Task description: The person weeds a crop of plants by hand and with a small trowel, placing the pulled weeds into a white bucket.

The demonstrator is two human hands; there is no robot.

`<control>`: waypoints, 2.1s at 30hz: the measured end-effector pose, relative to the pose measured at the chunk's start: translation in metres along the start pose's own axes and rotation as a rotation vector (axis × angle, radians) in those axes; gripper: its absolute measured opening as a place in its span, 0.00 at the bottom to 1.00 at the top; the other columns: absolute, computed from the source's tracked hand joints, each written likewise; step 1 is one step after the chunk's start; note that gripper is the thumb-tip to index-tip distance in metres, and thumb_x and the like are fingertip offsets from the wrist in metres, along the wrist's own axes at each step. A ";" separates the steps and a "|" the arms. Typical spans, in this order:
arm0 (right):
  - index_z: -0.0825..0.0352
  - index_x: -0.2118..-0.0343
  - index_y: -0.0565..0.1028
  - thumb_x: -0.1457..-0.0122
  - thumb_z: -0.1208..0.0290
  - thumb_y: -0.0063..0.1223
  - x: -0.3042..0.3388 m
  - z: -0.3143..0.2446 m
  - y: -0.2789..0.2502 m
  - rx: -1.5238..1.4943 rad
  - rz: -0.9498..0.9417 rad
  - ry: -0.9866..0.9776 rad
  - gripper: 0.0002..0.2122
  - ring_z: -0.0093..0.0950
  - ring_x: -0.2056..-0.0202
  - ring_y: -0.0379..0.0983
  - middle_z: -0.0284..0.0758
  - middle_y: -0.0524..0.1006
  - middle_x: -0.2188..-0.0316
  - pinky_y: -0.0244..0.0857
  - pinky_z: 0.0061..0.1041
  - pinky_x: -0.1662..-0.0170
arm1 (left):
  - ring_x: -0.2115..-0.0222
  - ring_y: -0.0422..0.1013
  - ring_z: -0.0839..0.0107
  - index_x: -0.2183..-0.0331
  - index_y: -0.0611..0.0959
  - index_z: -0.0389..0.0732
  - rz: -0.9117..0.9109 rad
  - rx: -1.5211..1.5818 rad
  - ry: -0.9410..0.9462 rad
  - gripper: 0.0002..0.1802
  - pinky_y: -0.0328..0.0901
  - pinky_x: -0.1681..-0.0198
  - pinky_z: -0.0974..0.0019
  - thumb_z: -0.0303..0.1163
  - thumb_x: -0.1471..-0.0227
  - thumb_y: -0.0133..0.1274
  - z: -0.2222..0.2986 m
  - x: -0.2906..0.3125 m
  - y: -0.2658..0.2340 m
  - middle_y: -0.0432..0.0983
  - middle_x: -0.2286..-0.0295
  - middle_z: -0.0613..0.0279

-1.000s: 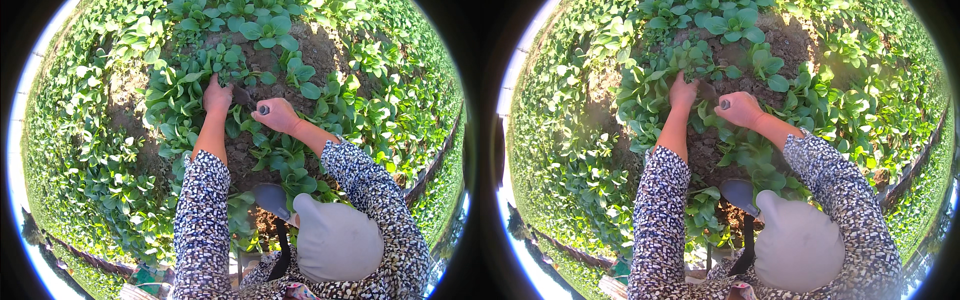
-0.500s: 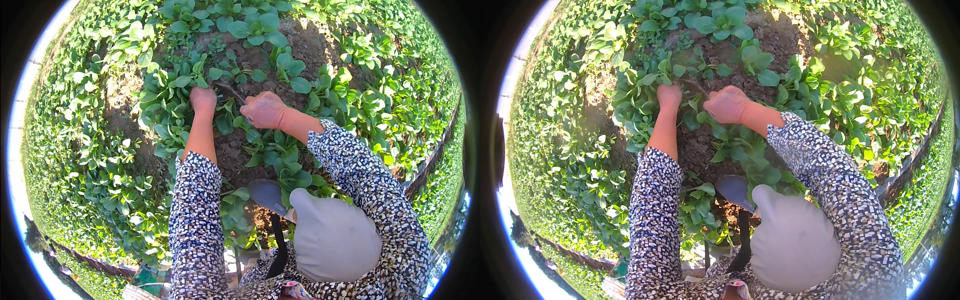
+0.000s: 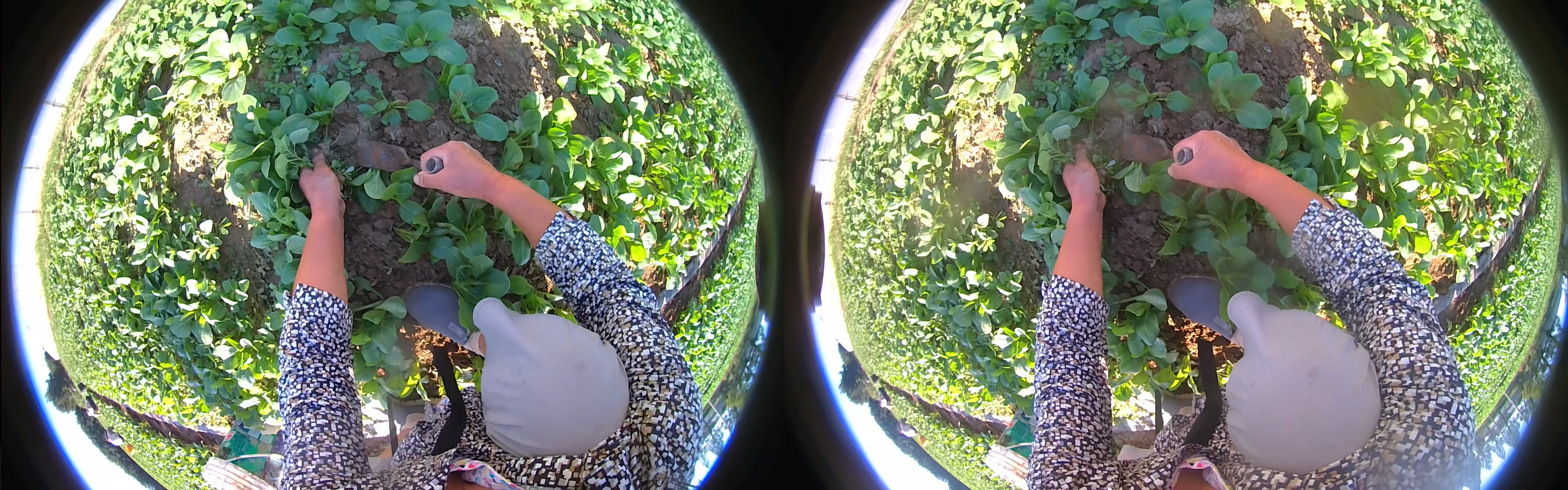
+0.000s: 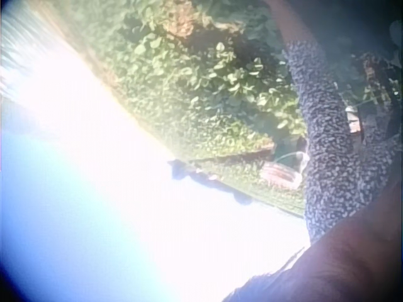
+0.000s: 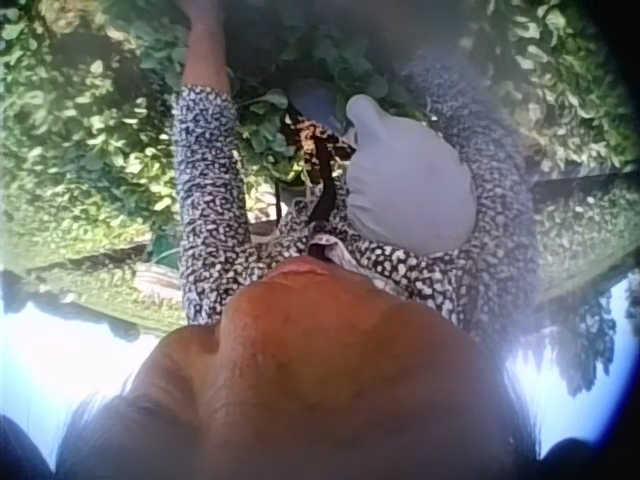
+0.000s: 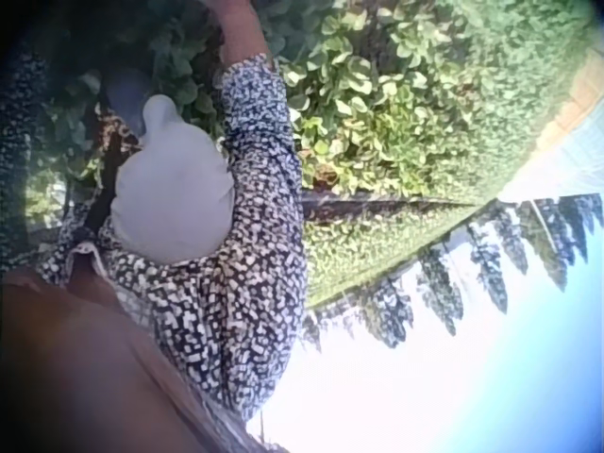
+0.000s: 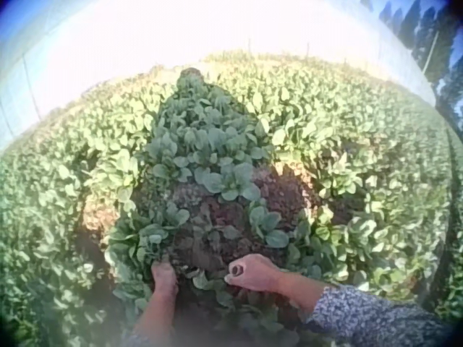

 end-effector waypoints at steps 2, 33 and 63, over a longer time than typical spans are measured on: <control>0.63 0.77 0.75 0.52 0.58 0.55 -0.008 -0.009 0.000 0.045 -0.001 -0.027 0.12 0.37 0.75 0.70 0.37 0.74 0.81 0.64 0.34 0.65 | 0.87 0.61 0.73 0.60 0.72 0.36 0.008 -0.043 0.007 0.16 0.57 0.85 0.68 0.41 0.41 0.46 0.004 -0.005 0.002 0.69 0.78 0.65; 0.64 0.79 0.75 0.53 0.57 0.58 -0.091 0.004 0.032 -0.250 0.413 -0.014 0.14 0.36 0.77 0.68 0.38 0.72 0.82 0.63 0.32 0.69 | 0.85 0.61 0.79 0.58 0.73 0.43 -0.368 0.409 -0.602 0.12 0.56 0.87 0.76 0.35 0.43 0.51 -0.038 0.221 -0.074 0.67 0.76 0.68; 0.65 0.74 0.78 0.55 0.58 0.58 -0.119 0.001 -0.016 -0.136 0.161 -0.140 0.14 0.31 0.74 0.72 0.37 0.76 0.79 0.66 0.29 0.64 | 0.84 0.62 0.79 0.61 0.73 0.42 -0.247 0.502 -0.720 0.11 0.56 0.86 0.75 0.37 0.43 0.49 -0.068 0.252 -0.097 0.67 0.77 0.70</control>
Point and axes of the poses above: each hand's wrist, its own x-axis away from the middle knuckle, its own y-axis out of the palm, z = x × y, the point moved 3 cm from there along -x, towards the middle knuckle
